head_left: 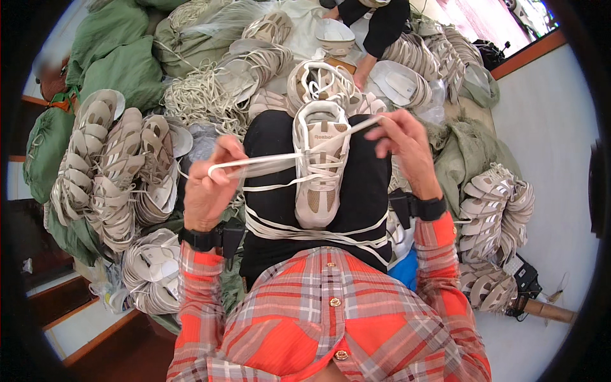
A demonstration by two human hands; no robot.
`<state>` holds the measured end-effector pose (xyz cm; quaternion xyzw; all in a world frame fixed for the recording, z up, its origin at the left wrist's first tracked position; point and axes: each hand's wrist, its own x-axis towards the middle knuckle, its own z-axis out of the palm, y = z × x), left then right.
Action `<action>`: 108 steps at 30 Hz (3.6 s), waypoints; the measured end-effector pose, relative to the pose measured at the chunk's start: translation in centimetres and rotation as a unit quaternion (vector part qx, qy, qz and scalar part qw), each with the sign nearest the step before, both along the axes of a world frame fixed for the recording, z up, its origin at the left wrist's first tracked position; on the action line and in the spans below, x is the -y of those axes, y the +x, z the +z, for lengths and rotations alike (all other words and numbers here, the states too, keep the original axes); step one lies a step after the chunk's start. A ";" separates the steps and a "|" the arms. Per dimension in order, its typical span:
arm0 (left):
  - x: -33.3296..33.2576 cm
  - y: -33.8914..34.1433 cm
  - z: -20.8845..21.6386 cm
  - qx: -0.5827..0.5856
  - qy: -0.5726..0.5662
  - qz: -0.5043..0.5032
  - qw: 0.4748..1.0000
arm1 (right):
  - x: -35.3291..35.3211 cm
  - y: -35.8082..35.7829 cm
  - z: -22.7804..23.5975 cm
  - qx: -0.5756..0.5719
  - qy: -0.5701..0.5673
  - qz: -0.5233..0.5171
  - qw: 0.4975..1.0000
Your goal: Manually lacing and threading components for shoe assembly.
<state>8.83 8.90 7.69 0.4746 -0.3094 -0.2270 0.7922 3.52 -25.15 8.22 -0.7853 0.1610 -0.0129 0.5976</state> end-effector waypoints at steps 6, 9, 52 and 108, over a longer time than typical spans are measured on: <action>-1.2 1.1 1.2 0.014 0.094 0.136 0.986 | -0.6 0.6 -1.5 0.135 0.531 0.037 0.835; -1.9 2.0 1.2 0.046 0.374 0.056 0.925 | 7.9 -1.7 -3.6 0.194 0.572 -0.073 0.794; 13.2 4.8 1.8 0.587 0.508 0.139 0.614 | -4.7 -2.1 -3.7 0.240 -0.418 0.089 0.872; 8.6 1.4 -4.2 0.327 0.447 0.238 0.798 | -5.0 1.3 -1.6 0.214 -0.414 0.210 0.860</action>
